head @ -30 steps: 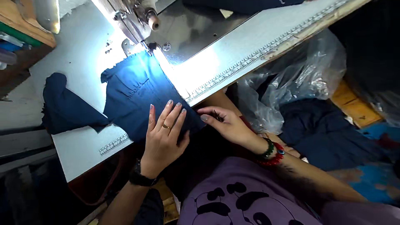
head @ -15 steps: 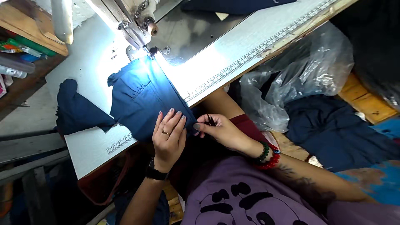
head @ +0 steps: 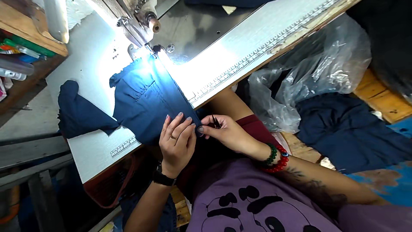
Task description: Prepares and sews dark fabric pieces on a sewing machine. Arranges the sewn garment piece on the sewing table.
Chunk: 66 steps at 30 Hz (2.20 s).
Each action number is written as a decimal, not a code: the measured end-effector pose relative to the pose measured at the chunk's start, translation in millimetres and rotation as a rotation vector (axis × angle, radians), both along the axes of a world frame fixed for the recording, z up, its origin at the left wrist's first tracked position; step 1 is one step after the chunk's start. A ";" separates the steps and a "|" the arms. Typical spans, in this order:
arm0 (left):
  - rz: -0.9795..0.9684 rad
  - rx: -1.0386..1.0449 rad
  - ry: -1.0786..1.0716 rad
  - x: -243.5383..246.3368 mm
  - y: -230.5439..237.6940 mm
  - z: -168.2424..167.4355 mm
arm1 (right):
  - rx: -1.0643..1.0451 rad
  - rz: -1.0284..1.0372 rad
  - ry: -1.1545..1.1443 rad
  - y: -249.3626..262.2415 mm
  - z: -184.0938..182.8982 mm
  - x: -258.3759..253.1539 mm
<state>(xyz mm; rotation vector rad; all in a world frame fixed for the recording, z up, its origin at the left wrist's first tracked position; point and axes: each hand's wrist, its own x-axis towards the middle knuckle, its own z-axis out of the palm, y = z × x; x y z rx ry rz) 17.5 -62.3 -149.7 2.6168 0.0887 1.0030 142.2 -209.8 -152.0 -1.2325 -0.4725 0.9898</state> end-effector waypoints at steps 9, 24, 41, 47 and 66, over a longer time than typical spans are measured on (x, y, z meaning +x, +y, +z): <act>-0.002 0.037 -0.001 0.1 4.9 5.1 | 0.125 -0.269 -1.130 5.0 -12.3 3.8; 0.057 0.208 0.108 21.3 26.4 20.7 | 0.111 -0.254 -1.230 8.7 -11.9 6.9; -0.053 0.136 0.250 61.5 98.2 63.1 | 0.242 -0.190 -1.303 31.0 38.2 7.7; -0.038 0.163 0.206 71.3 107.9 51.6 | 0.206 -0.163 -1.292 29.9 31.7 5.9; -0.031 -0.092 0.188 75.4 112.3 50.6 | -0.091 -0.006 -1.426 81.1 47.4 85.1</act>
